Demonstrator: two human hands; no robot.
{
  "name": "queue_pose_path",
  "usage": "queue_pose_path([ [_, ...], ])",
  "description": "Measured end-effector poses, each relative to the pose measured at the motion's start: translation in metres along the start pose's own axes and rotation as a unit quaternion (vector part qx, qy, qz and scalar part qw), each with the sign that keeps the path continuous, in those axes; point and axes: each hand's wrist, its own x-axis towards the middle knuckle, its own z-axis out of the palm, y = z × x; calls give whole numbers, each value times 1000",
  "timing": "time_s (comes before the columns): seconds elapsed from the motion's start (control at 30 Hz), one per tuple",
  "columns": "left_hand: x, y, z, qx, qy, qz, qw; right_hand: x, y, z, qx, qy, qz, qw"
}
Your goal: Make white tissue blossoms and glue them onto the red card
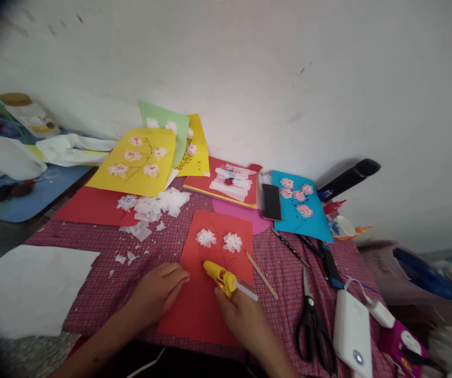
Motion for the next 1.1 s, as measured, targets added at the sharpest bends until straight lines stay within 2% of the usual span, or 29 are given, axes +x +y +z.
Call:
queue_pose_path([
  [0.23, 0, 0, 0, 4, 15, 10, 1000, 4, 1, 0, 19, -4, 6, 1000],
  [0.53, 1, 2, -2, 10, 13, 9, 1000, -4, -3, -8, -42, -10, 2, 999],
  [0.67, 2, 2, -3, 15, 10, 5, 1000, -6, -3, -12, -67, -16, 21, 997],
  [0.9, -1, 0, 0, 8, 1, -4, 1000, -5, 9, -16, -66, -15, 42, 997],
  [1.1, 0, -1, 0, 10, 5, 6, 1000, 1, 4, -17, -55, -18, 49, 997],
])
